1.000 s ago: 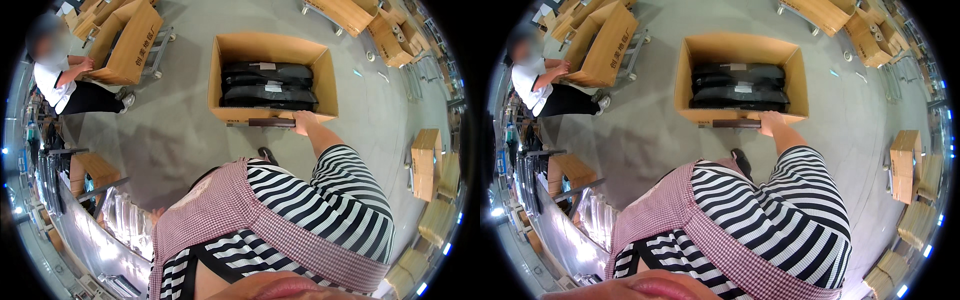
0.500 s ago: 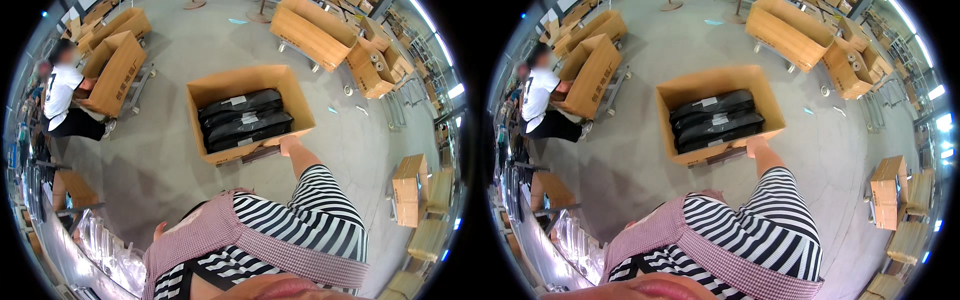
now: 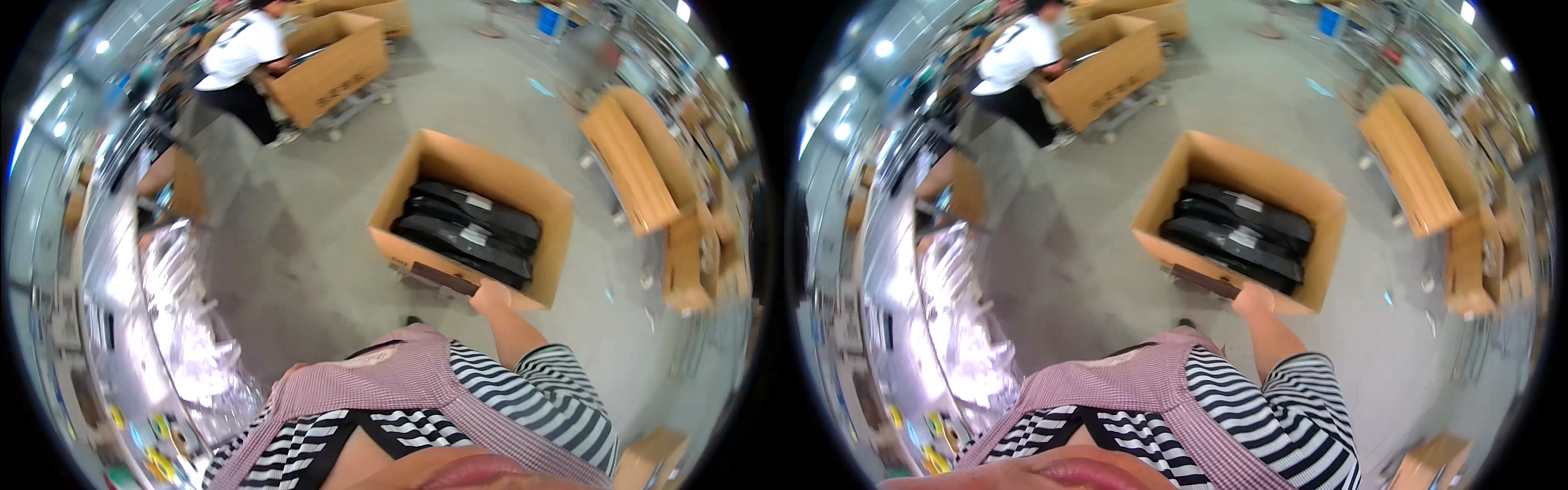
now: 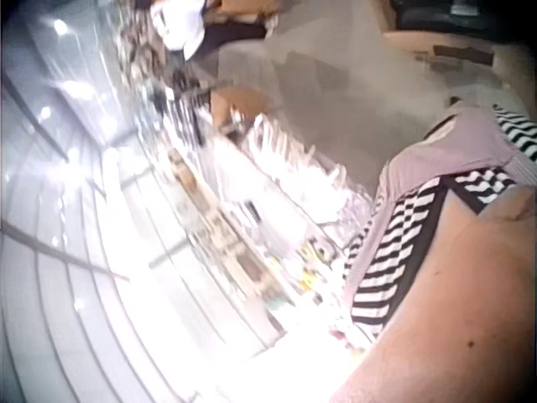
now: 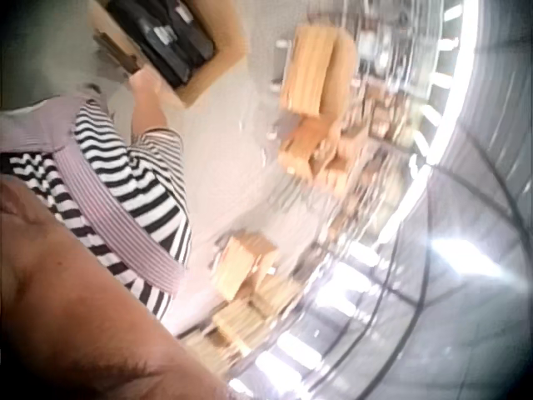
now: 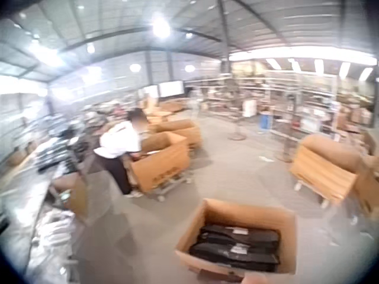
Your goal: The person writes on a cardboard box with a marker, places several gray packaged items into an empty box, and then uses a pen to mark documents while organizing rolls of yellow tape on a workbench.
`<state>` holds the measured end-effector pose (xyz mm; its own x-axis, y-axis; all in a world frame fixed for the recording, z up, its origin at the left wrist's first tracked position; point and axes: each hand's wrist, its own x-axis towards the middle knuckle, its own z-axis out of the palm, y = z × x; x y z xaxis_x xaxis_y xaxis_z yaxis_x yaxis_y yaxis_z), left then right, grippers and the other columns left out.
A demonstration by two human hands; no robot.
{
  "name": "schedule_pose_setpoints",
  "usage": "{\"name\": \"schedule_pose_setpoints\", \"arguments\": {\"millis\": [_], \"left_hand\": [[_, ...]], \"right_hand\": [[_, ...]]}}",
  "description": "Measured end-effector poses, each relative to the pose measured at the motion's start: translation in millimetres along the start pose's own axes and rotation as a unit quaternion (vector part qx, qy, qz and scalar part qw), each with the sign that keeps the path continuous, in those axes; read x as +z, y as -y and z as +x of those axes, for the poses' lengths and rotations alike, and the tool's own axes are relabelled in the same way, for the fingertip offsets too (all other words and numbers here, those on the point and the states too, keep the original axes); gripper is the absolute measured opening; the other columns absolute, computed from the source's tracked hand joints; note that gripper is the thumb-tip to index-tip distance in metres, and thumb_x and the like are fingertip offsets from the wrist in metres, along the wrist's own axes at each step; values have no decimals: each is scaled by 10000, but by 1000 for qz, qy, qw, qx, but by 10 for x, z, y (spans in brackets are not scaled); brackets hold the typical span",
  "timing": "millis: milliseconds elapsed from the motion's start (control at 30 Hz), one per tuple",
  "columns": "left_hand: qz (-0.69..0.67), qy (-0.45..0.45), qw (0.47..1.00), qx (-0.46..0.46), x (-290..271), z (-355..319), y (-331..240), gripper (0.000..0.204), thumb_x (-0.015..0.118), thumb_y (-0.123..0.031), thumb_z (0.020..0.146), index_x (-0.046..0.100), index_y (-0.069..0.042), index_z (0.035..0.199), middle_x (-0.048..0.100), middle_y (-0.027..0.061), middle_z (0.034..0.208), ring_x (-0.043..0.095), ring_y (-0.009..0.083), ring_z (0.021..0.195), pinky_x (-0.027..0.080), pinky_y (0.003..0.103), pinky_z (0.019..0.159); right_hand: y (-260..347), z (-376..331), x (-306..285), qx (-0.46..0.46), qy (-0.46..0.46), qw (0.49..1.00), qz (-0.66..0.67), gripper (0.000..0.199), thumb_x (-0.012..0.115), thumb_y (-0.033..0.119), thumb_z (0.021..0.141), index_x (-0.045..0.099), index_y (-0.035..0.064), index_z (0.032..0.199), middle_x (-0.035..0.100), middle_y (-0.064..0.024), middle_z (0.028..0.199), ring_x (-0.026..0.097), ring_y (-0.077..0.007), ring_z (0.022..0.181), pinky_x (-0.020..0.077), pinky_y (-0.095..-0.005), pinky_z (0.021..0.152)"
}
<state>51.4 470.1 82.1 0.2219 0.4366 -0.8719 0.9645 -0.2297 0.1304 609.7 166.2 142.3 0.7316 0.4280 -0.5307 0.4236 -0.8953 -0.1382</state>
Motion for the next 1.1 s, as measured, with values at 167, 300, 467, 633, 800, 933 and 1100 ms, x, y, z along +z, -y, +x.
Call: {"name": "schedule_pose_setpoints", "arguments": {"millis": [167,300,467,633,800,933,1100], "left_hand": [[-26,22,997,-70,750,-355,210,560,691,-456,832,606,-193,1320,491,145,1459,418,351,1358,350,488,1105],[9,48,996,-80,953,-137,83,564,691,-456,835,604,-188,1323,504,146,1448,445,347,1343,368,471,1101],[12,-60,998,10,1029,352,-489,577,680,-450,852,587,-168,1347,530,153,1421,498,333,1305,405,433,1086],[-111,-136,977,120,391,-406,-2298,582,641,-421,913,524,-145,1412,507,158,1444,474,339,1332,388,429,1114],[-230,-126,956,130,743,-808,-2271,607,618,-410,948,464,-129,1463,456,159,1496,425,331,1383,370,425,1133],[-270,-141,952,-11,1561,-816,-1204,438,581,-382,941,648,-124,1288,589,137,1376,539,315,1280,415,386,1087],[-119,-113,960,-228,3602,-1074,469,580,632,-444,869,623,-64,1307,595,151,1360,561,318,1261,450,426,1054]], "right_hand": [[201,125,29,-15,-17,1000,13,412,710,359,805,688,83,1109,701,-175,1135,660,-328,1091,522,-412,934],[212,488,97,-8,-52,998,32,437,725,403,789,703,77,1078,709,-181,1102,670,-339,1064,536,-421,903],[402,884,-92,-53,-59,995,66,447,728,412,802,709,57,1074,715,-180,1078,678,-349,1040,541,-433,888],[348,1427,-224,-27,-109,993,42,429,694,385,828,703,36,1079,705,-201,1097,669,-373,1052,533,-448,899],[223,2244,-415,-43,-126,990,36,458,692,386,810,689,20,1086,692,-218,1120,658,-387,1059,520,-463,910],[-7,2775,-723,-73,-230,967,79,644,783,389,743,598,38,1250,643,-193,1236,596,-364,1176,482,-465,977],[1062,2054,-547,-281,-270,915,104,655,783,228,753,514,26,1315,586,-228,1254,556,-386,1181,441,-501,999]]}}
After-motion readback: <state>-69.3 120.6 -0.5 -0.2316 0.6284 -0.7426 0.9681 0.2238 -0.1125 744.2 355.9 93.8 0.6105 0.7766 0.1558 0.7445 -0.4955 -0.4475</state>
